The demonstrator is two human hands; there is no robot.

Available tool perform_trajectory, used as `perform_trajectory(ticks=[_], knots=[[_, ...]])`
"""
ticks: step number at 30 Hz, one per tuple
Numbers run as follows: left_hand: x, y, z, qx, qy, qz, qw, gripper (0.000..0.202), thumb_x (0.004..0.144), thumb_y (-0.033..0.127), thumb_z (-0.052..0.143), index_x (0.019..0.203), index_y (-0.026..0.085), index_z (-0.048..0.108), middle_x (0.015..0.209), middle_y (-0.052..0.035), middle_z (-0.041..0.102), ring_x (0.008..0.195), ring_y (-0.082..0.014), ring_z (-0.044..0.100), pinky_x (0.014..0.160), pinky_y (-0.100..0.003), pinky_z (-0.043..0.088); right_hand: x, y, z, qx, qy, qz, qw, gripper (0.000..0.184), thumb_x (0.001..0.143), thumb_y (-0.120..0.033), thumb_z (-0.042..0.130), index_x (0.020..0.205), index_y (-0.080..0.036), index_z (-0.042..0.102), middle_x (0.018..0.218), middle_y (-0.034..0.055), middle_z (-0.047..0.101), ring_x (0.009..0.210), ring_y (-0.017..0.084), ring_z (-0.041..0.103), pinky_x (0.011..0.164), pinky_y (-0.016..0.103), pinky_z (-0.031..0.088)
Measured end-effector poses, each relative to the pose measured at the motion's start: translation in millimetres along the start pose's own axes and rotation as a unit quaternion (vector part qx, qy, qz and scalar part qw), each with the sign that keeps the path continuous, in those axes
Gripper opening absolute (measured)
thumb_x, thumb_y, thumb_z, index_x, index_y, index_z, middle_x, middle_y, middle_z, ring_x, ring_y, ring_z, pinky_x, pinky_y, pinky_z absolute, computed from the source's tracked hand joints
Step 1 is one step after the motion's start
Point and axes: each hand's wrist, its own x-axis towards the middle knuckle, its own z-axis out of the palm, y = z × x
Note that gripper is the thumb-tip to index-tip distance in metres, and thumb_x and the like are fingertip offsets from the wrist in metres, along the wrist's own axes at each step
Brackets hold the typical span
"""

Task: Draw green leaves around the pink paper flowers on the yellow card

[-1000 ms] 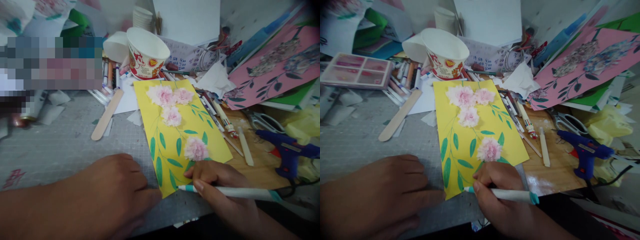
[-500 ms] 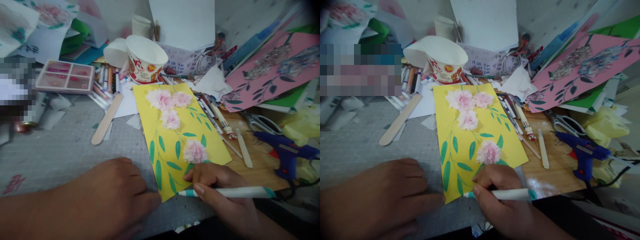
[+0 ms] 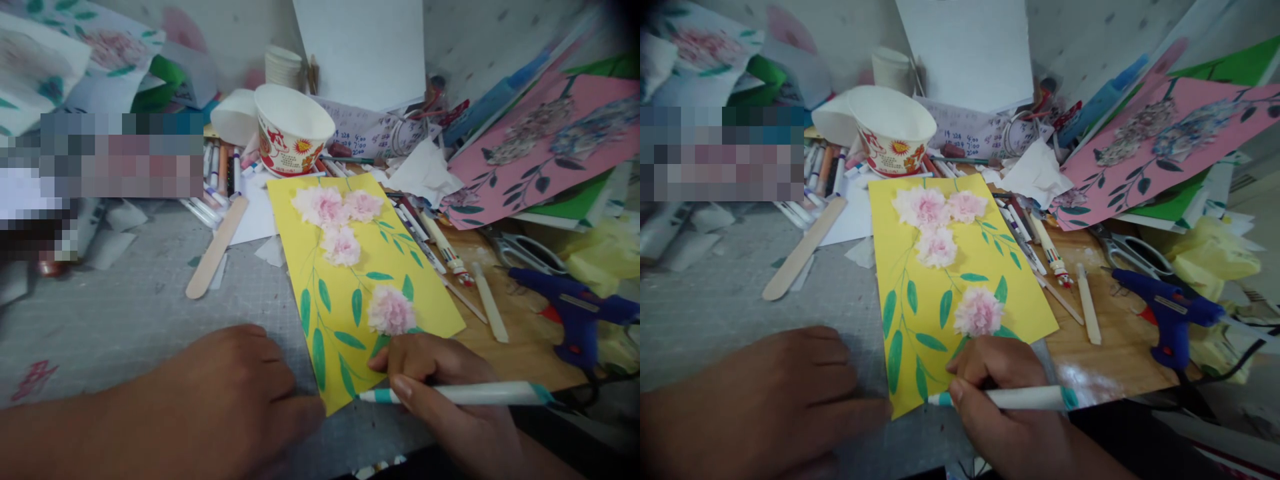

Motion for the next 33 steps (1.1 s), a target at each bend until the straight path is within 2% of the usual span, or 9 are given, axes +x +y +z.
perform_trajectory(ticks=[3,6,10,13,17,21,25,33], knots=[[1.2,-1.5,0.6,-0.009,-0.028,0.014,0.999,0.025,0.085,0.030,0.068,0.107,0.025,0.058,0.085,0.0051,0.069,0.066,-0.0193,0.059,0.057,-0.037,0.030,0.6,-0.8,0.6,-0.026,-0.007,0.015,1.000,0.022,0.084,-0.012,0.056,0.065,-0.022,0.051,0.059,-0.0050,0.057,0.053,0.011,0.056,0.052,0.024,0.043],[2.0,-0.9,-0.3,-0.009,-0.019,0.011,1.000,0.023,0.085,0.030,0.068,0.105,0.025,0.059,0.083,0.0042,0.069,0.064,-0.0200,0.059,0.056,-0.036,0.029,0.9,-0.6,2.0,0.004,0.004,0.002,1.000,0.024,0.084,-0.014,0.054,0.063,-0.022,0.047,0.056,-0.0054,0.055,0.054,0.012,0.057,0.053,0.024,0.043],[2.4,-0.5,-2.3,-0.005,-0.017,0.013,1.000,0.025,0.081,0.029,0.072,0.103,0.025,0.059,0.081,0.0040,0.069,0.063,-0.0200,0.059,0.054,-0.036,0.029,-0.1,1.8,4.0,-0.022,0.015,0.036,0.999,0.021,0.085,-0.015,0.057,0.066,-0.022,0.054,0.060,-0.0036,0.059,0.054,0.012,0.056,0.051,0.023,0.041],[2.7,-1.8,-4.0,-0.006,-0.025,0.014,1.000,0.026,0.082,0.029,0.071,0.105,0.025,0.059,0.083,0.0039,0.069,0.065,-0.0200,0.060,0.055,-0.035,0.032,-0.6,4.7,6.1,0.008,0.012,0.042,0.999,0.024,0.086,-0.016,0.055,0.063,-0.022,0.050,0.058,-0.0035,0.056,0.055,0.013,0.055,0.053,0.025,0.041],[1.7,-2.7,-5.8,0.001,-0.032,0.000,0.999,0.026,0.082,0.030,0.070,0.106,0.026,0.059,0.086,0.0037,0.070,0.067,-0.0209,0.062,0.056,-0.036,0.033,1.3,4.8,9.8,0.008,0.050,0.078,0.996,0.023,0.088,-0.021,0.057,0.066,-0.023,0.053,0.059,-0.0034,0.055,0.055,0.013,0.051,0.052,0.025,0.039],[0.9,0.5,-5.3,0.002,-0.045,-0.002,0.999,0.027,0.081,0.026,0.067,0.107,0.027,0.059,0.088,0.0042,0.070,0.070,-0.0208,0.062,0.059,-0.037,0.035,3.8,1.5,11.1,-0.039,0.044,0.067,0.996,0.024,0.086,-0.019,0.057,0.063,-0.022,0.051,0.057,-0.0039,0.054,0.052,0.012,0.050,0.051,0.025,0.037],[2.8,1.4,-3.7,0.018,-0.035,-0.005,0.999,0.028,0.077,0.020,0.066,0.103,0.024,0.058,0.087,0.0033,0.070,0.069,-0.0209,0.063,0.059,-0.036,0.035,4.1,1.5,10.2,-0.016,0.042,0.066,0.997,0.024,0.086,-0.018,0.055,0.063,-0.022,0.049,0.059,-0.0033,0.054,0.054,0.012,0.051,0.052,0.025,0.039],[-0.9,-0.1,-3.1,0.003,-0.033,0.015,0.999,0.024,0.082,0.023,0.065,0.104,0.025,0.057,0.085,0.0034,0.069,0.068,-0.0194,0.061,0.058,-0.035,0.034,3.3,-0.4,11.8,-0.024,0.053,0.069,0.996,0.025,0.087,-0.019,0.057,0.063,-0.022,0.051,0.058,-0.0022,0.057,0.053,0.013,0.053,0.050,0.026,0.039]])
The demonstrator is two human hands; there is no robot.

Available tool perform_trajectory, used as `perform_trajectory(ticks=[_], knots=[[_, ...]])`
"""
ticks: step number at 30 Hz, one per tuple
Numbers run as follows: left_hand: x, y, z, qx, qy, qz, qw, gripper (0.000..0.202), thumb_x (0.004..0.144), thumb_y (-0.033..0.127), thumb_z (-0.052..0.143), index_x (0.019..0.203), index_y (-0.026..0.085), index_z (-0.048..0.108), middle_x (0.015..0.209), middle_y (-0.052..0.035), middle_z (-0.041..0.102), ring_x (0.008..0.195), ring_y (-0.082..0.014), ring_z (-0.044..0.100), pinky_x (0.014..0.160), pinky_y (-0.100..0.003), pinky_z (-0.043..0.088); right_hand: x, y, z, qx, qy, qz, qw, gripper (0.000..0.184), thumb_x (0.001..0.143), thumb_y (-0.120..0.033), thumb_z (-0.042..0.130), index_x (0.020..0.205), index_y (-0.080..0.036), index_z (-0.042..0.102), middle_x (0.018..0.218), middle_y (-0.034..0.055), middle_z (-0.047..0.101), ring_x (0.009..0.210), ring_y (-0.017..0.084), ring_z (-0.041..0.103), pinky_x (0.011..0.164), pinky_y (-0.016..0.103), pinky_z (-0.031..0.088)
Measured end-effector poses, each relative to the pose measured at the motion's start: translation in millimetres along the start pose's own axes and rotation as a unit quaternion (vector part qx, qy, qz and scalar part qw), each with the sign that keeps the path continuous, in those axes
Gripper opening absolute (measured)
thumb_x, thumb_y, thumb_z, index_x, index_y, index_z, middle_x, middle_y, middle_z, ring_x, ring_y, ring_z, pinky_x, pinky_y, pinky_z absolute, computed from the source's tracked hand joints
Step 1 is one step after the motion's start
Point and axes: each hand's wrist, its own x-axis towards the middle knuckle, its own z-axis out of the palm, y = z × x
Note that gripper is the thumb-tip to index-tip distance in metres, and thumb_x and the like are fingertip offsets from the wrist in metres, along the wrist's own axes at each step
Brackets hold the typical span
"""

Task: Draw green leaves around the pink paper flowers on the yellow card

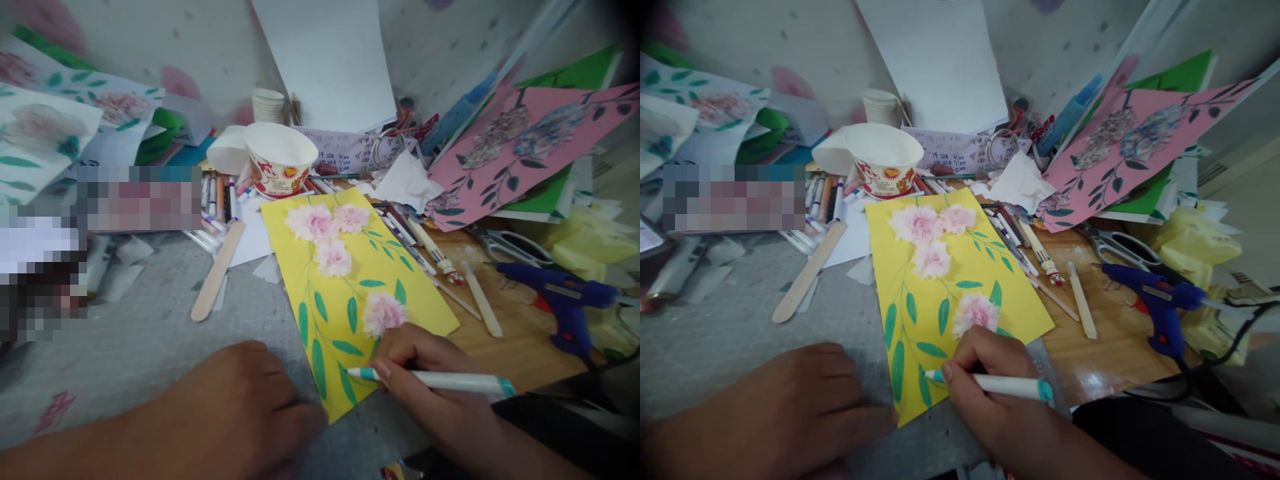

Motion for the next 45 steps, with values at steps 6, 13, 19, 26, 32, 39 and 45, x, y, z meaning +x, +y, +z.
perform_trajectory(ticks=[6,13,19,26,32,39,45], knots=[[0.6,2.7,2.4,0.021,0.028,-0.026,0.999,0.022,0.082,0.029,0.069,0.101,0.025,0.058,0.081,0.0034,0.067,0.065,-0.0200,0.057,0.056,-0.036,0.031,3.0,-1.9,1.1,-0.054,-0.002,-0.014,0.998,0.024,0.089,-0.027,0.060,0.065,-0.022,0.058,0.058,-0.0010,0.062,0.053,0.014,0.057,0.050,0.026,0.041],[3.6,4.0,3.3,0.014,0.008,-0.024,1.000,0.018,0.085,0.028,0.067,0.099,0.023,0.058,0.082,0.0027,0.068,0.066,-0.0201,0.058,0.056,-0.037,0.030,-0.1,1.2,-1.3,-0.017,-0.015,-0.004,1.000,0.025,0.091,-0.022,0.056,0.066,-0.022,0.054,0.059,-0.0023,0.058,0.054,0.013,0.055,0.051,0.025,0.041],[3.2,2.5,2.0,-0.006,0.010,-0.012,1.000,0.017,0.085,0.028,0.066,0.100,0.024,0.057,0.081,0.0030,0.067,0.065,-0.0199,0.056,0.055,-0.036,0.029,0.8,0.6,1.9,-0.047,-0.015,-0.012,0.999,0.023,0.087,-0.021,0.060,0.065,-0.022,0.057,0.059,-0.0013,0.061,0.054,0.014,0.056,0.051,0.026,0.041],[5.0,-2.6,-1.0,-0.004,0.018,0.016,1.000,0.010,0.089,0.023,0.055,0.098,0.023,0.059,0.078,0.0014,0.067,0.061,-0.0203,0.057,0.053,-0.038,0.029,0.5,-1.4,-11.0,0.115,0.023,-0.033,0.993,0.023,0.092,-0.024,0.059,0.069,-0.023,0.057,0.058,-0.0017,0.059,0.052,0.014,0.054,0.048,0.025,0.043],[2.9,-1.2,1.3,0.011,0.046,-0.002,0.999,0.011,0.083,0.023,0.062,0.093,0.023,0.059,0.077,0.0016,0.068,0.058,-0.0201,0.056,0.052,-0.037,0.026,12.8,-11.6,3.9,0.029,0.059,0.037,0.997,0.016,0.083,-0.026,0.067,0.070,-0.023,0.058,0.060,-0.0019,0.061,0.048,0.012,0.052,0.043,0.023,0.039],[4.5,2.6,1.4,0.008,0.038,-0.007,0.999,0.016,0.083,0.026,0.065,0.098,0.024,0.059,0.080,0.0042,0.068,0.062,-0.0199,0.057,0.054,-0.039,0.030,7.0,1.7,16.0,-0.015,0.030,-0.024,0.999,0.022,0.089,-0.020,0.057,0.068,-0.023,0.052,0.056,-0.0025,0.056,0.050,0.013,0.052,0.047,0.025,0.040],[2.1,-0.5,2.5,-0.020,0.037,-0.001,0.999,0.020,0.083,0.028,0.067,0.102,0.024,0.059,0.082,0.0048,0.069,0.063,-0.0193,0.058,0.054,-0.039,0.033,8.6,3.1,8.8,-0.041,0.000,-0.027,0.999,0.024,0.092,-0.021,0.057,0.069,-0.023,0.051,0.058,-0.0027,0.055,0.053,0.013,0.052,0.049,0.025,0.040]])
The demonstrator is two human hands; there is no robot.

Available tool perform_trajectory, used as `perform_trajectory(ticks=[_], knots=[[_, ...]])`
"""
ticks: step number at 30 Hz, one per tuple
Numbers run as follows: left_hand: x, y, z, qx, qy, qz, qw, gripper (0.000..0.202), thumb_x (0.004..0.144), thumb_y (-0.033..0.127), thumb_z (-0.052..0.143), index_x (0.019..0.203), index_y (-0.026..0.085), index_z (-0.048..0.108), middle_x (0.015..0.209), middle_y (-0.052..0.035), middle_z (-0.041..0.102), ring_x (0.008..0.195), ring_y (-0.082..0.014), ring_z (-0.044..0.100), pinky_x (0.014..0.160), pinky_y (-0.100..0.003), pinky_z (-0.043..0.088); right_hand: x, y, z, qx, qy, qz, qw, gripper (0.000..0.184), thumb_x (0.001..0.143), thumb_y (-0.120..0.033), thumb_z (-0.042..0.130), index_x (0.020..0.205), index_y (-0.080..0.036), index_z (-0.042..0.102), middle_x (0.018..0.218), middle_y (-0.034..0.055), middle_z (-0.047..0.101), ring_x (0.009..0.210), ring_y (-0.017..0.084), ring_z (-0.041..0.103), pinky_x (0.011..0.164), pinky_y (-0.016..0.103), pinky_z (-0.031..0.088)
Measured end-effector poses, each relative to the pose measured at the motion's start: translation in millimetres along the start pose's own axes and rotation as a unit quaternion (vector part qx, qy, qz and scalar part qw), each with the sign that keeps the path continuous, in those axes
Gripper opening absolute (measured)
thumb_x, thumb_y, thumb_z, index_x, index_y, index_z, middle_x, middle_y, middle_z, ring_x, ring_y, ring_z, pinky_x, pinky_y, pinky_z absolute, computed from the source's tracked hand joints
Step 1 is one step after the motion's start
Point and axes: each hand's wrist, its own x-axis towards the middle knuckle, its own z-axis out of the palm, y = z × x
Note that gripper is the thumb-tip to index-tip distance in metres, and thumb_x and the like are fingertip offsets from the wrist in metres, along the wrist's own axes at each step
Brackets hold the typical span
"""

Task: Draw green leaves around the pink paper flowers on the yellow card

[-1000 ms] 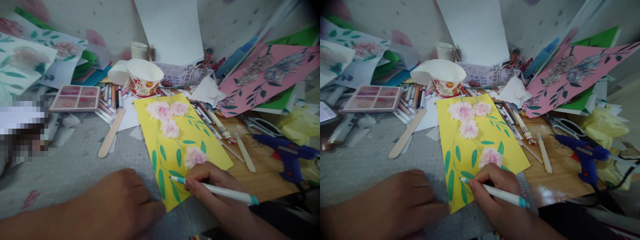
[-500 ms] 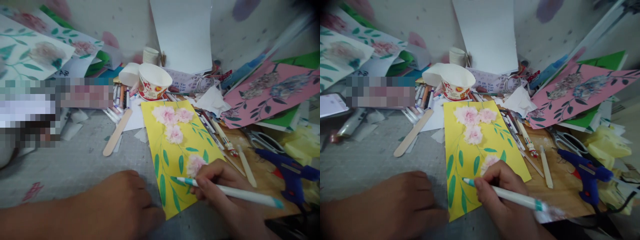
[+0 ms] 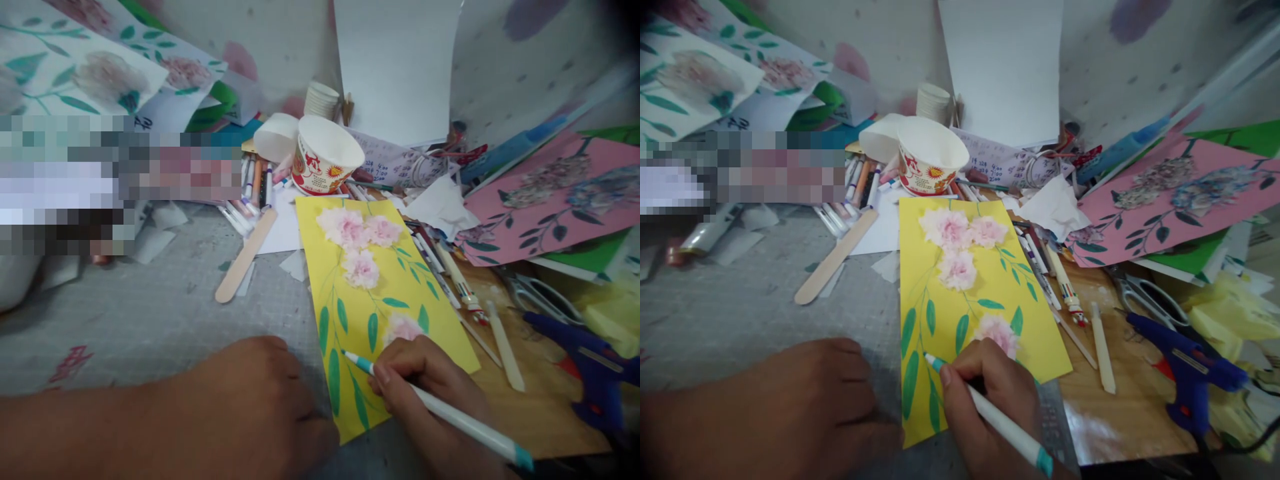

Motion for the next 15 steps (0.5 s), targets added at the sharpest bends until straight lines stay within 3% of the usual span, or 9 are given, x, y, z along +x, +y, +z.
perform_trajectory(ticks=[4,7,11,15], knots=[[-0.1,1.5,-0.6,0.014,0.005,-0.011,1.000,0.018,0.083,0.029,0.068,0.098,0.024,0.059,0.081,0.0046,0.067,0.063,-0.0198,0.058,0.054,-0.038,0.031,-1.0,4.6,-4.7,0.054,-0.026,0.005,0.998,0.027,0.093,-0.021,0.054,0.067,-0.024,0.047,0.060,-0.0029,0.053,0.054,0.014,0.050,0.050,0.025,0.040],[-0.5,2.2,-1.6,0.027,-0.001,-0.031,0.999,0.020,0.081,0.030,0.070,0.098,0.026,0.059,0.081,0.0053,0.068,0.063,-0.0203,0.058,0.054,-0.039,0.030,-0.1,1.7,-2.7,0.064,-0.009,0.011,0.998,0.024,0.093,-0.023,0.056,0.069,-0.024,0.052,0.061,-0.0029,0.054,0.056,0.014,0.052,0.051,0.025,0.042],[-1.6,2.6,-3.2,0.010,-0.019,-0.004,1.000,0.022,0.082,0.030,0.069,0.100,0.025,0.059,0.085,0.0044,0.069,0.064,-0.0200,0.060,0.053,-0.038,0.032,2.4,-6.8,6.1,0.019,0.027,0.059,0.998,0.020,0.091,-0.029,0.060,0.071,-0.024,0.059,0.061,-0.0025,0.057,0.055,0.015,0.053,0.051,0.026,0.040],[-1.9,3.1,-4.7,0.019,-0.022,-0.009,1.000,0.023,0.081,0.029,0.070,0.101,0.024,0.059,0.085,0.0046,0.069,0.065,-0.0199,0.060,0.053,-0.038,0.032,1.0,-5.8,7.0,0.025,0.031,0.057,0.998,0.026,0.089,-0.027,0.056,0.064,-0.024,0.048,0.059,-0.0034,0.053,0.054,0.014,0.048,0.052,0.026,0.036]])
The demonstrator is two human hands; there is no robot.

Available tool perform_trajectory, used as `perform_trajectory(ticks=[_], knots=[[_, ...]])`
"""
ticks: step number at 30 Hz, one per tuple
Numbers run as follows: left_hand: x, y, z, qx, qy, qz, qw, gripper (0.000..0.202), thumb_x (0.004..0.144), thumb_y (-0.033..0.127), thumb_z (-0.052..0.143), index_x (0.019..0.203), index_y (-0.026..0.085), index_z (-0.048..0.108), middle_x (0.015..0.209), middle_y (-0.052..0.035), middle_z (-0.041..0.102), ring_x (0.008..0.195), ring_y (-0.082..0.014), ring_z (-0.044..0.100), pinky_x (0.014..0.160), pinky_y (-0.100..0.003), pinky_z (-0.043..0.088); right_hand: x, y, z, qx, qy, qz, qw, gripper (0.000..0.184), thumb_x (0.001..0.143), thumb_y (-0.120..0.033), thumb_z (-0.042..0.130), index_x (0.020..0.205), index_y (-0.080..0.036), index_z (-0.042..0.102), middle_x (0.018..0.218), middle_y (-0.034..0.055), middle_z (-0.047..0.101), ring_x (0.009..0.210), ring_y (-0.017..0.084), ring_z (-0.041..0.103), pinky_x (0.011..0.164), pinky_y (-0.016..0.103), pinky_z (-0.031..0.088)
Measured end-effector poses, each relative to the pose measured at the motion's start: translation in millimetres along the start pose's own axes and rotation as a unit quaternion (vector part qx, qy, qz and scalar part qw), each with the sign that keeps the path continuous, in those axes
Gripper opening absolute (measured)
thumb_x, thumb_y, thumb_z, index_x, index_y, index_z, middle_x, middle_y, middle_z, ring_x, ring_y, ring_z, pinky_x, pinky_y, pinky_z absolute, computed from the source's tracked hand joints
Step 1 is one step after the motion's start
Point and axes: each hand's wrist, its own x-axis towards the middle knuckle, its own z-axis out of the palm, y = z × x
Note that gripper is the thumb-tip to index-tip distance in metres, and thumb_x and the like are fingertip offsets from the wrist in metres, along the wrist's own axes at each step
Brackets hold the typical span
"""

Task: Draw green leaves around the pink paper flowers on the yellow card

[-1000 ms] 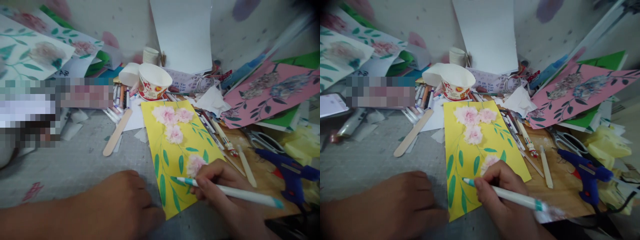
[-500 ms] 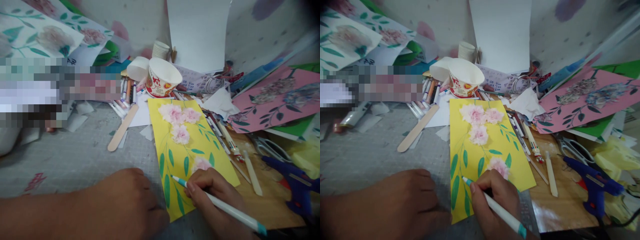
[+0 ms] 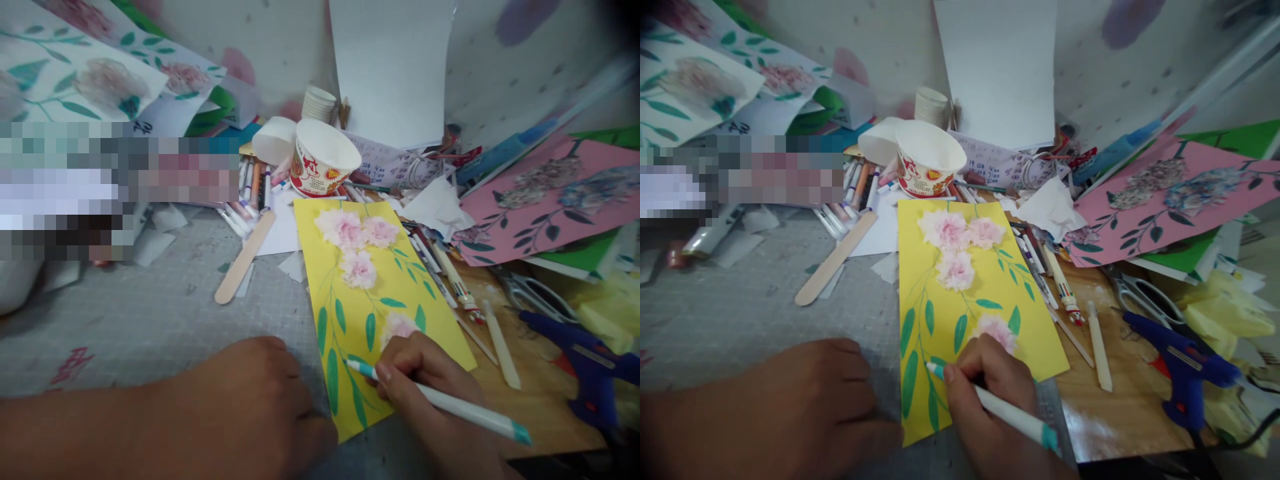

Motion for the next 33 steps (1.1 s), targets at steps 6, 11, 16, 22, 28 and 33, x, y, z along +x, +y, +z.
perform_trajectory(ticks=[6,11,16,22,28,33], knots=[[0.3,-1.2,0.8,0.012,0.002,0.006,1.000,0.018,0.083,0.030,0.072,0.094,0.024,0.059,0.078,0.0054,0.067,0.059,-0.0184,0.057,0.050,-0.037,0.029,-0.4,-1.3,2.7,0.029,0.027,0.011,0.999,0.020,0.088,-0.029,0.059,0.068,-0.024,0.057,0.061,-0.0023,0.056,0.055,0.014,0.051,0.051,0.026,0.039],[-0.2,-3.5,10.8,0.042,0.036,0.018,0.998,0.019,0.087,0.036,0.070,0.094,0.024,0.058,0.077,0.0066,0.063,0.058,-0.0173,0.053,0.051,-0.037,0.029,2.2,1.8,10.0,0.012,0.038,0.036,0.999,0.021,0.085,-0.033,0.063,0.068,-0.023,0.059,0.054,-0.0044,0.053,0.048,0.013,0.048,0.047,0.025,0.035],[2.9,-5.7,9.6,0.040,0.027,0.041,0.998,0.017,0.085,0.032,0.071,0.091,0.023,0.057,0.076,0.0063,0.063,0.056,-0.0165,0.050,0.052,-0.037,0.029,-3.0,10.2,-6.3,0.105,-0.001,-0.066,0.992,0.027,0.090,-0.023,0.061,0.065,-0.023,0.053,0.058,-0.0041,0.054,0.051,0.012,0.050,0.049,0.023,0.040],[-2.9,-14.1,-7.6,-0.050,0.135,-0.003,0.990,0.013,0.091,0.014,0.052,0.092,0.025,0.060,0.080,0.0057,0.068,0.069,-0.0119,0.062,0.061,-0.023,0.043,-6.0,14.7,-51.2,0.019,0.163,-0.181,0.970,0.010,0.090,-0.025,0.066,0.097,-0.032,0.067,0.074,-0.0005,0.072,0.059,0.017,0.068,0.050,0.025,0.053],[-8.4,-54.8,-13.1,0.102,0.227,-0.174,0.953,0.035,0.100,0.026,0.030,0.106,0.022,0.064,0.091,-0.0037,0.073,0.082,-0.0206,0.070,0.072,-0.033,0.053,11.3,51.8,-117.8,-0.287,0.062,-0.152,0.944,0.029,0.096,-0.030,0.048,0.117,-0.024,0.066,0.113,0.0103,0.077,0.100,0.031,0.074,0.078,0.040,0.059],[1.8,-60.7,-11.6,0.212,0.111,-0.235,0.942,0.036,0.095,0.017,0.044,0.125,0.015,0.063,0.096,-0.0113,0.074,0.090,-0.0321,0.070,0.079,-0.053,0.056,18.8,56.8,-121.5,-0.331,0.003,-0.071,0.941,0.029,0.095,-0.029,0.042,0.104,-0.016,0.066,0.100,0.0169,0.077,0.089,0.035,0.073,0.073,0.045,0.053]])
